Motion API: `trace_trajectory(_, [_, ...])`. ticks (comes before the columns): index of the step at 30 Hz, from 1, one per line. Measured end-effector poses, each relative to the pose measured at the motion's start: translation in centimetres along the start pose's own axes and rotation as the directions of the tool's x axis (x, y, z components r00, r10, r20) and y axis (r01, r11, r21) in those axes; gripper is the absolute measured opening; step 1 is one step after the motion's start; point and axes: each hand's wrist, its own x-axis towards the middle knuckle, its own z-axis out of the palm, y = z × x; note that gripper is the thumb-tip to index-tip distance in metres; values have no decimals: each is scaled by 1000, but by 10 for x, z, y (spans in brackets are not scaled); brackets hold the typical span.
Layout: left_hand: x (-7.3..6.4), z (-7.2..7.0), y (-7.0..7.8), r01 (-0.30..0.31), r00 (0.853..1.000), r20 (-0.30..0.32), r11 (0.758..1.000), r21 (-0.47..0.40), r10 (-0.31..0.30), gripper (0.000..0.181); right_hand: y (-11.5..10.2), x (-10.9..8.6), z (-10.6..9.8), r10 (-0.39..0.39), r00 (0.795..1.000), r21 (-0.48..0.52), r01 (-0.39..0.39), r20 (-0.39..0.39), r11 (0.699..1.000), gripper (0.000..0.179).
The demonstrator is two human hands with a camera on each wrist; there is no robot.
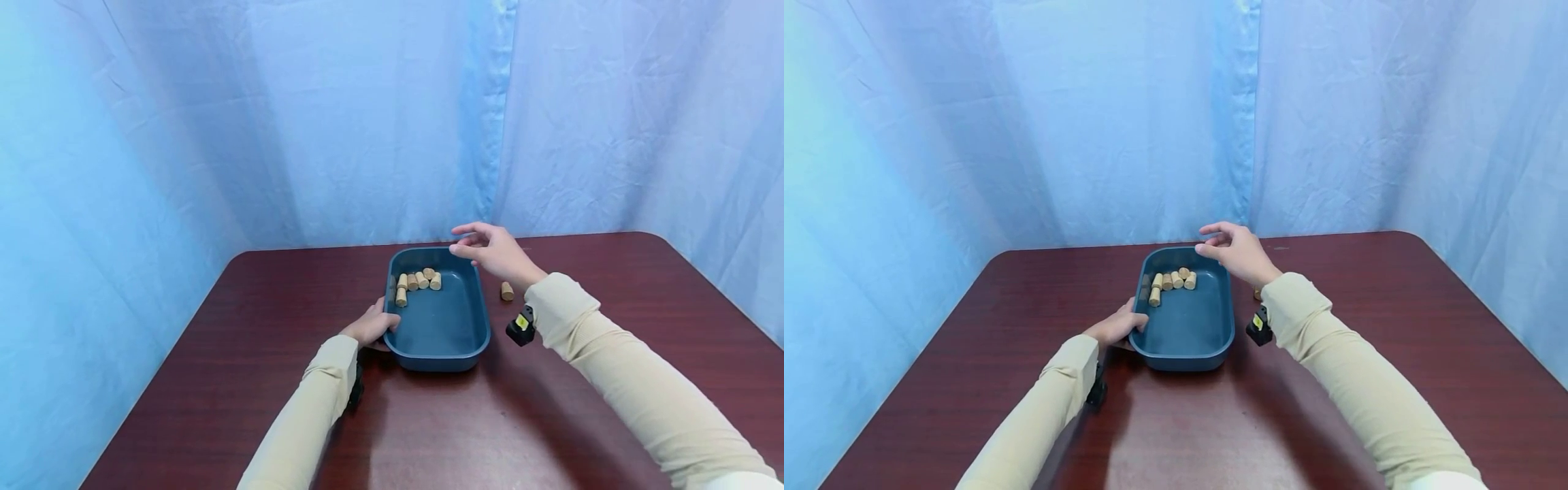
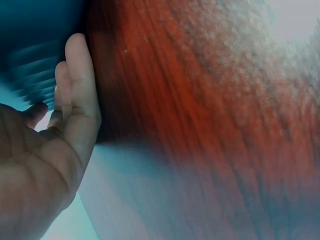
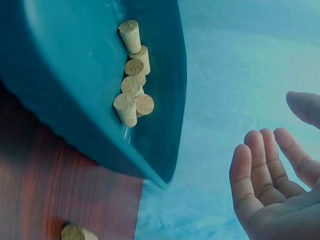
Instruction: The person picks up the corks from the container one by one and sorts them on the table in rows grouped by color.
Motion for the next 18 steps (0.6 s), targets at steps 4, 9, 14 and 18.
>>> trace_trajectory(4, [-1, 2, 0, -7, 1000, -2, 1000, -2, 7, 89, -1, 7, 6, 19, 1000, 14, -19, 6, 1000, 49])
trace_trajectory(9, [1, 3, 0, -3, 1000, -7, 1000, -10, 2, 91, 1, 15, 12, 37, 999, 46, -38, 12, 998, 48])
trace_trajectory(14, [-1, 2, -1, -12, 1000, -8, 1000, -1, 12, 90, 0, 24, 20, 80, 997, 88, -80, 8, 993, 47])
trace_trajectory(18, [-2, 1, -2, -18, 1000, -2, 1000, -2, 18, 90, 0, 32, 29, 118, 993, 113, -119, 15, 986, 46])
